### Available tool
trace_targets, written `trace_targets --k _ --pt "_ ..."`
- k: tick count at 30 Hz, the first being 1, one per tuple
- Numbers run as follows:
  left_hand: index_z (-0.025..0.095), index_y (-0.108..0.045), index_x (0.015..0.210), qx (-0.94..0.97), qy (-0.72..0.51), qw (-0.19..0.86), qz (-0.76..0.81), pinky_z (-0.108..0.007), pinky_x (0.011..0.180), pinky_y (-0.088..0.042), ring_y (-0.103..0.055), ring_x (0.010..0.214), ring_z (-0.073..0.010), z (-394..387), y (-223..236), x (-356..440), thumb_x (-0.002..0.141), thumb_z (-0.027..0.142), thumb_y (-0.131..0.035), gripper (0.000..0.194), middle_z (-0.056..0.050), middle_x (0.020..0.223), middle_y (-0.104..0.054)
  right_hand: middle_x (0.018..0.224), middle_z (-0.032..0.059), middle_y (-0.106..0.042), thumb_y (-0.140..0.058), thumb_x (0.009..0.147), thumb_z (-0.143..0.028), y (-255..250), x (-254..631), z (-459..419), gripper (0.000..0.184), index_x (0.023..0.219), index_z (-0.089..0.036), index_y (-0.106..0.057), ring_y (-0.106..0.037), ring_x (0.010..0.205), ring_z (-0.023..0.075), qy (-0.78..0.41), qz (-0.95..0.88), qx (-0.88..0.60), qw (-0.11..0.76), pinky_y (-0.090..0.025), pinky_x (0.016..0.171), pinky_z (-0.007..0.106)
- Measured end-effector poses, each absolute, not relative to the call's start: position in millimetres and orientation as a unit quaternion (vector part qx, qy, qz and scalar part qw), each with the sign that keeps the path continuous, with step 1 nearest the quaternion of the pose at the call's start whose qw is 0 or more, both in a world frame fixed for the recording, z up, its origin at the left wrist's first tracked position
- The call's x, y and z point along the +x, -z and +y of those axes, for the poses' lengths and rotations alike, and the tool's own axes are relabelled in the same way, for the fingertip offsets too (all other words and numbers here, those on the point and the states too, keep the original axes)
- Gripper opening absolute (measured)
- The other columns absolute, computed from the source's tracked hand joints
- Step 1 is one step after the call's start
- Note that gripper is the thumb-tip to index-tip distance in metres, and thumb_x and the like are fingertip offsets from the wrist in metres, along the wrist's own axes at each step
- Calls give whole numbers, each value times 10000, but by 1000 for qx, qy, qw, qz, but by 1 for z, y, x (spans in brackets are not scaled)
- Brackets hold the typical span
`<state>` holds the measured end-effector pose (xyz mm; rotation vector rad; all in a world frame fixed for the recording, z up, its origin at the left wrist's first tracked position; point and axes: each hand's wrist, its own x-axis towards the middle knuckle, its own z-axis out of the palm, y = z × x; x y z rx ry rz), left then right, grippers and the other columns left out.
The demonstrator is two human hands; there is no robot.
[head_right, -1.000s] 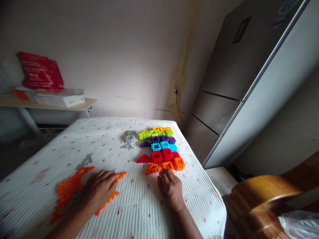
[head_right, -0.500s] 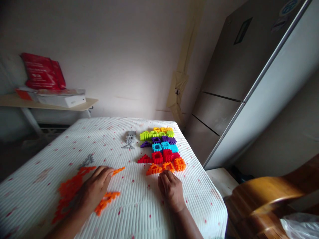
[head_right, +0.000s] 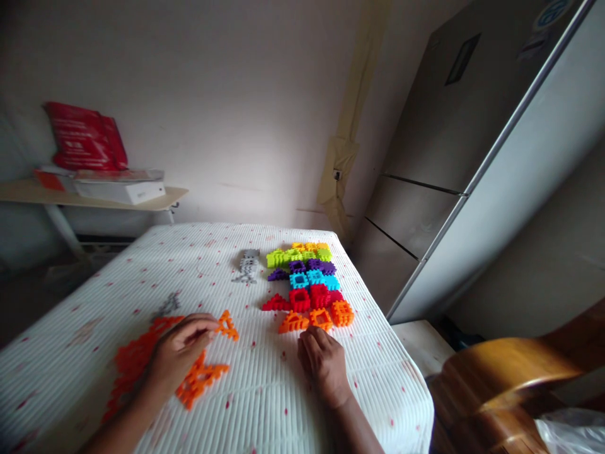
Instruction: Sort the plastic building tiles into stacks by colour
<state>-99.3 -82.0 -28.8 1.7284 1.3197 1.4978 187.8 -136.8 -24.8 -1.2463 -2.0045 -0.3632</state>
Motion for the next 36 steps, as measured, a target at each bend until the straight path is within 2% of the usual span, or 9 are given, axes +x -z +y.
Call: trace_targets --k 3,8,13,15,17,20,25,29,36 --pt "194 -661 631 599 -552 313 488 -268 697 -542 -633 754 -175 -84 22 -97 649 290 -594 119 -37 753 -669 794 66 -640 -430 907 -133 21 180 -138 190 859 -175 -609 -629 705 141 116 -781 -475 389 -492 624 222" --pt "182 -653 607 561 -544 399 480 -267 633 -536 -628 747 -188 -88 15 -97 620 300 -615 125 -35 784 -660 978 84 -651 -480 888 -191 8 153 -133 181 1020 -185 -604 -643 774 138 -60 -788 -440 427 -521 616 207" --pt "187 -638 595 554 -521 462 457 -276 630 -526 -620 771 -189 -91 16 -99 633 271 -603 98 -41 820 -651 1043 98 -659 -469 860 -140 -4 121 -117 261 1077 -183 -607 -595 1052 174 -129 -808 -376 436 -520 837 289" --pt "193 -622 569 557 -523 470 442 -286 645 -519 -614 780 -192 -94 14 -99 639 250 -583 98 -37 790 -636 1095 104 -650 -449 844 -100 -6 112 -110 301 1085 -184 -609 -576 1096 168 -142 -817 -362 425 -498 889 308" --pt "196 -609 548 565 -521 477 427 -301 654 -511 -604 778 -197 -96 11 -98 637 233 -566 105 -39 759 -622 1124 102 -644 -479 826 -93 -7 105 -105 306 1085 -184 -615 -591 1070 164 -164 -827 -347 411 -500 885 297" --pt "198 -588 537 579 -510 493 402 -318 672 -495 -582 765 -194 -98 8 -97 638 206 -535 115 -42 732 -603 1041 71 -677 -569 803 -127 -4 100 -102 247 1030 -195 -640 -628 967 156 -192 -837 -323 397 -514 837 268" --pt "194 -567 553 596 -484 517 379 -318 708 -482 -559 741 -180 -100 9 -97 651 205 -516 111 -31 703 -578 948 65 -693 -575 831 -175 -2 101 -108 142 953 -194 -645 -634 907 159 -174 -854 -297 390 -513 804 272" --pt "178 -621 631 585 -468 515 417 -305 710 -495 -595 820 -206 -100 7 -96 640 243 -577 79 -62 851 -643 936 71 -686 -547 836 -174 0 110 -113 144 952 -195 -629 -629 894 170 -144 -848 -306 407 -512 790 282" --pt "192 -622 621 577 -502 469 441 -275 675 -500 -610 854 -211 -98 9 -95 634 265 -600 77 -59 883 -643 879 75 -662 -504 814 -120 10 158 -110 164 899 -192 -624 -606 815 195 24 -769 -486 414 -488 714 293"
